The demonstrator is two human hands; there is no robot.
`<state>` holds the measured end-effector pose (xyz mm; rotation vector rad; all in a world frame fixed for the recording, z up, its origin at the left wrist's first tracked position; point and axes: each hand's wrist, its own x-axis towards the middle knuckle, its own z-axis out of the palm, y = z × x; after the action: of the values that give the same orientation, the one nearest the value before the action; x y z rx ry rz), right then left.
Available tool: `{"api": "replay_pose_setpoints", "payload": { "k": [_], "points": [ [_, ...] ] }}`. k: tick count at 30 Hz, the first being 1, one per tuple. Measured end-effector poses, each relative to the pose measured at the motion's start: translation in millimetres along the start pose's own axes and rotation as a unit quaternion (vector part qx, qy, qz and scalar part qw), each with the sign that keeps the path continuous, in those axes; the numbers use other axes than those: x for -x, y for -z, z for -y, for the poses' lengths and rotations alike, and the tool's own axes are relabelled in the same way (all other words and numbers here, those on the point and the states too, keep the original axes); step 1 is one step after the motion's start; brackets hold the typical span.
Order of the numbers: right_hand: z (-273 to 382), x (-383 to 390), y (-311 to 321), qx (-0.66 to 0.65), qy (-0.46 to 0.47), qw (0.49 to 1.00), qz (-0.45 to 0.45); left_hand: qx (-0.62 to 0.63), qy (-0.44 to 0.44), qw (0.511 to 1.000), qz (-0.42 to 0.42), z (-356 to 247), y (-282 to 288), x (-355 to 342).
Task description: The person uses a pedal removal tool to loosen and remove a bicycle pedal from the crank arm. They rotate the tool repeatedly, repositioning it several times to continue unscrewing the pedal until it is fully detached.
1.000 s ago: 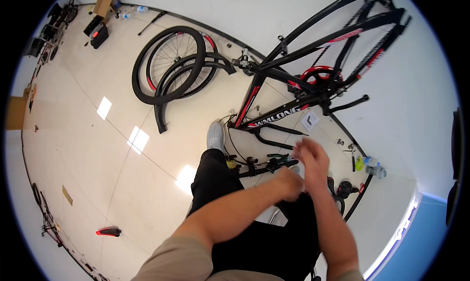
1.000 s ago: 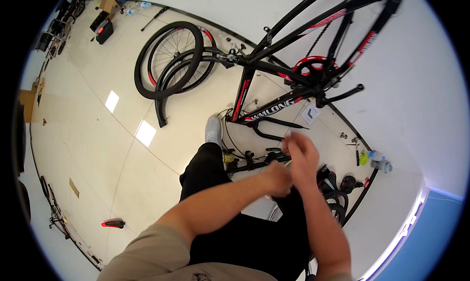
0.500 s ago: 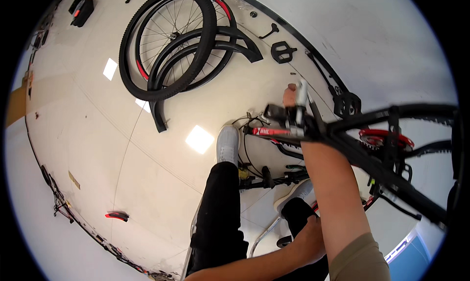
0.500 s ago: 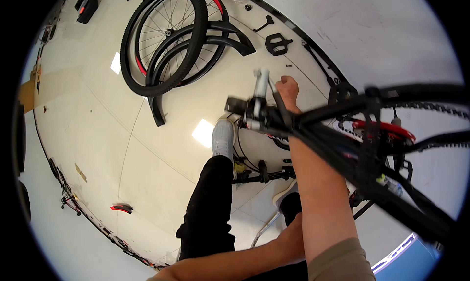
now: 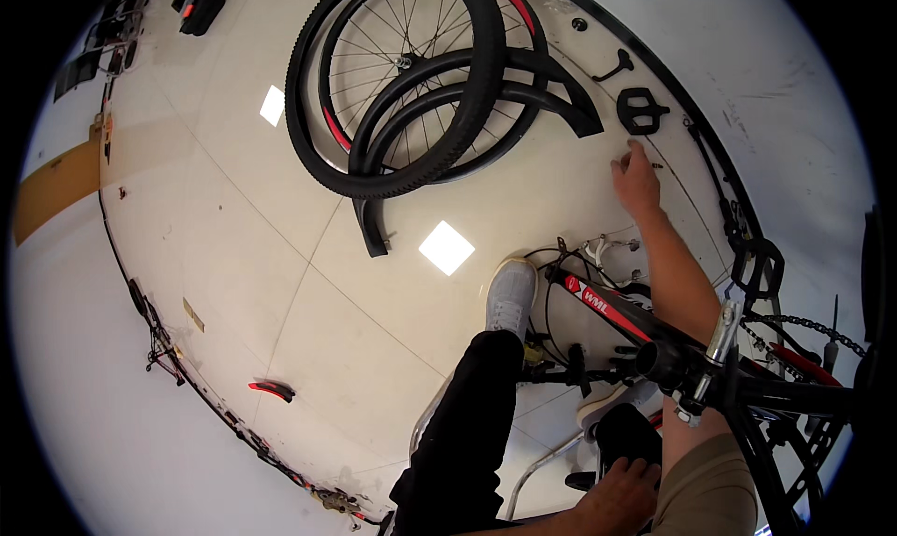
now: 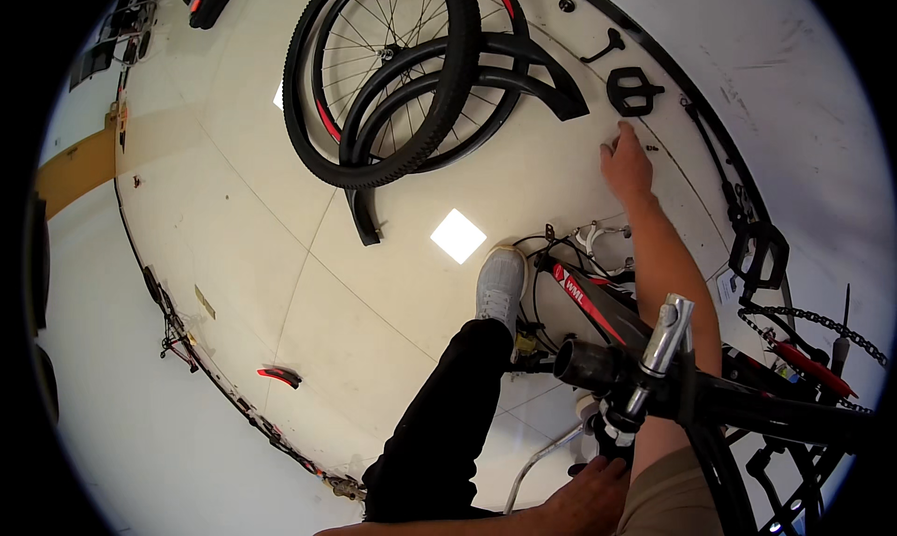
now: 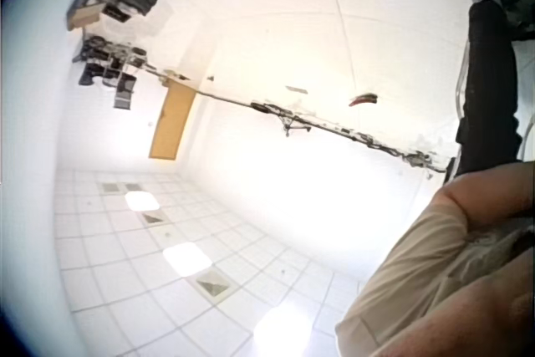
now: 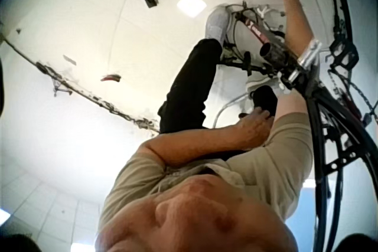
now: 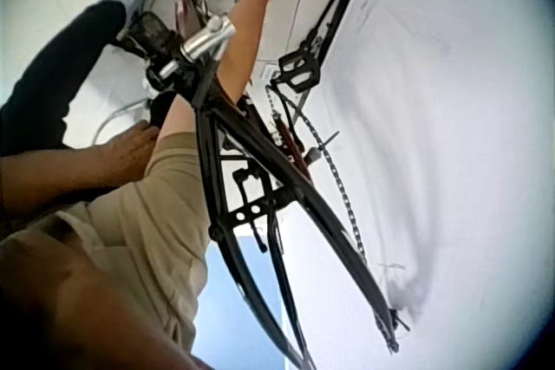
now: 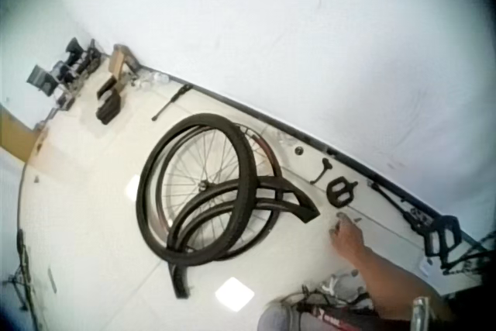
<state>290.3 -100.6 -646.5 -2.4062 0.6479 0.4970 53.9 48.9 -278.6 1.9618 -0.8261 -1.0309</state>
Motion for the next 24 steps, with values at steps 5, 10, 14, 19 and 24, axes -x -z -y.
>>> {"api": "replay_pose_setpoints", "payload": {
  "k": [5, 10, 14, 19, 24],
  "points": [
    [-14.4, -1.4, -10.1, 0.116, 0.119, 0.962, -0.217, 0.057, 0.005, 0.997, 0.05, -2.4, -36.4, 2.6],
    [-10.5, -17.6, 14.0, 0.132, 0.147, 0.971, -0.132, -0.118, -0.029, 0.987, -0.1, 0.2, -18.4, 8.6],
    [-24.6, 8.7, 4.2, 0.14, 0.025, 0.987, -0.07, -0.076, -0.034, 0.991, -0.109, -1.3, 4.6, 2.5],
    [-14.1, 38.5, 9.0, 0.135, -0.035, 0.989, -0.052, -0.059, 0.023, 0.998, 0.01, -12.0, -12.0, -5.1],
    [-96.0, 17.4, -16.5, -0.16, -0.047, 0.968, -0.187, -0.075, -0.058, 0.987, 0.131, -20.4, -14.9, -3.0]
  ]
}}
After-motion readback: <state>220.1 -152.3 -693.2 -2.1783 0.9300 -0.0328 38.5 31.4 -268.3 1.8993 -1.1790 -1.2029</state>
